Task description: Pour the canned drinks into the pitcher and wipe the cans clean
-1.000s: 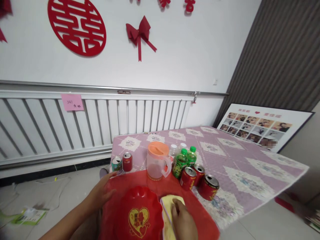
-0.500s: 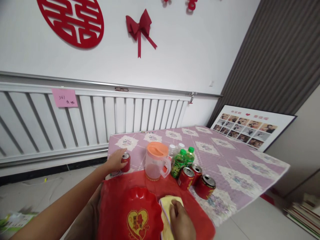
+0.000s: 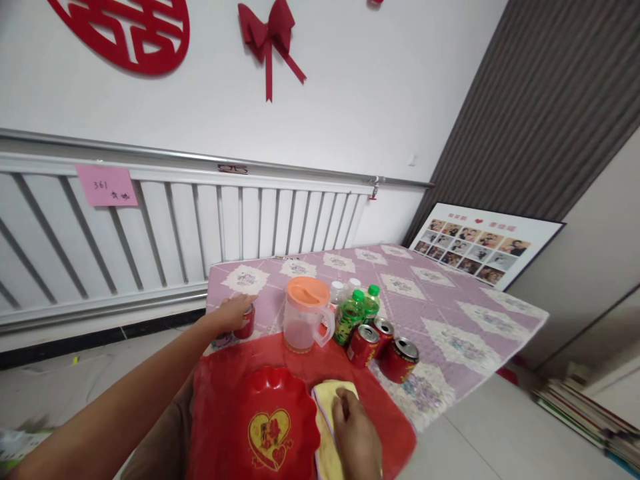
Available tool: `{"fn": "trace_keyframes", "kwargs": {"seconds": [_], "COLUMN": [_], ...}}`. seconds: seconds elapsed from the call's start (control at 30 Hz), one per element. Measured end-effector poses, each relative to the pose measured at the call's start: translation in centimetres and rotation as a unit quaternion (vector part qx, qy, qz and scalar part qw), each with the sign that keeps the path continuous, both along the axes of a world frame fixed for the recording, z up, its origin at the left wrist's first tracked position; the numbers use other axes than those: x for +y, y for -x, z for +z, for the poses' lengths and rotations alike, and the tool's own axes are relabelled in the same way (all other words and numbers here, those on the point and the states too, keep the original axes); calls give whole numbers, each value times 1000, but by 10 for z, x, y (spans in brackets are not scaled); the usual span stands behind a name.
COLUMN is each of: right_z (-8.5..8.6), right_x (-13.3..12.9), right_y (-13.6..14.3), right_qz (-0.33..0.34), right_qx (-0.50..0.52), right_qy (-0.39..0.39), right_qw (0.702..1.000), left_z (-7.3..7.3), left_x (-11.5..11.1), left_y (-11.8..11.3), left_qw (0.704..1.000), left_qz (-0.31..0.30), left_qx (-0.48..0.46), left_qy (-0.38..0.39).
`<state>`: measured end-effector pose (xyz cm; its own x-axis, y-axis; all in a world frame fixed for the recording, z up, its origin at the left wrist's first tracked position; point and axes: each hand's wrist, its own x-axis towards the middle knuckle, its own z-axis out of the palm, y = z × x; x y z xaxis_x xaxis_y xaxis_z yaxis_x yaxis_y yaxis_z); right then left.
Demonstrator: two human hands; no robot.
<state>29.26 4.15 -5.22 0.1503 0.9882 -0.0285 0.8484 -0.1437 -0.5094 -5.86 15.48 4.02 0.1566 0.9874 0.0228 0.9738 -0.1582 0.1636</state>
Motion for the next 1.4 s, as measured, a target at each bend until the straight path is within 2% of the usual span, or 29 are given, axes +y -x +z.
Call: {"fn": "trace_keyframes", "kwargs": {"seconds": [0.1,0.23,0.37,0.47,0.6,0.8,0.93,1.1,1.3,1.4], "right_z": [-1,-2,-2,-2,-1,0,0,-1,-2,-2], "right_x": [0,-1,-2,-2,-4,-5,-6,-7,-7,-7], "right_y": [0,1,3,3,4,5,5,4,3,3], "right_qz": [2,-2,-3,-7,-4,-4,0,-1,-9,-9], "right_qx": [5,6,12,14,10,8,11,15,16,18], "right_qy": [-11,-28,-34,-38,-45,-49,-54,-57,-58,-59], "right_qw": [1000,1000,999,999,999,999,998,998,998,998], "left_z": [5,22,41,46,33,-1,-13,-14,-21,-26], "left_x": [-7,-26,-57,-86,-122,-152,-158,-159,-151,-147], "left_y": [-5,-12,-22,-34,-58,-88,-96,-100,-101,-97], "left_qw": [1000,997,991,985,979,989,995,998,984,978], "left_qz": [-12,-38,-80,-111,-128,-74,-33,11,-14,-28], "left_qx": [-15,-49,-86,-108,-152,-128,-91,-58,-179,-206], "left_qy": [-11,-41,-68,-72,-43,3,3,-19,-3,11]}}
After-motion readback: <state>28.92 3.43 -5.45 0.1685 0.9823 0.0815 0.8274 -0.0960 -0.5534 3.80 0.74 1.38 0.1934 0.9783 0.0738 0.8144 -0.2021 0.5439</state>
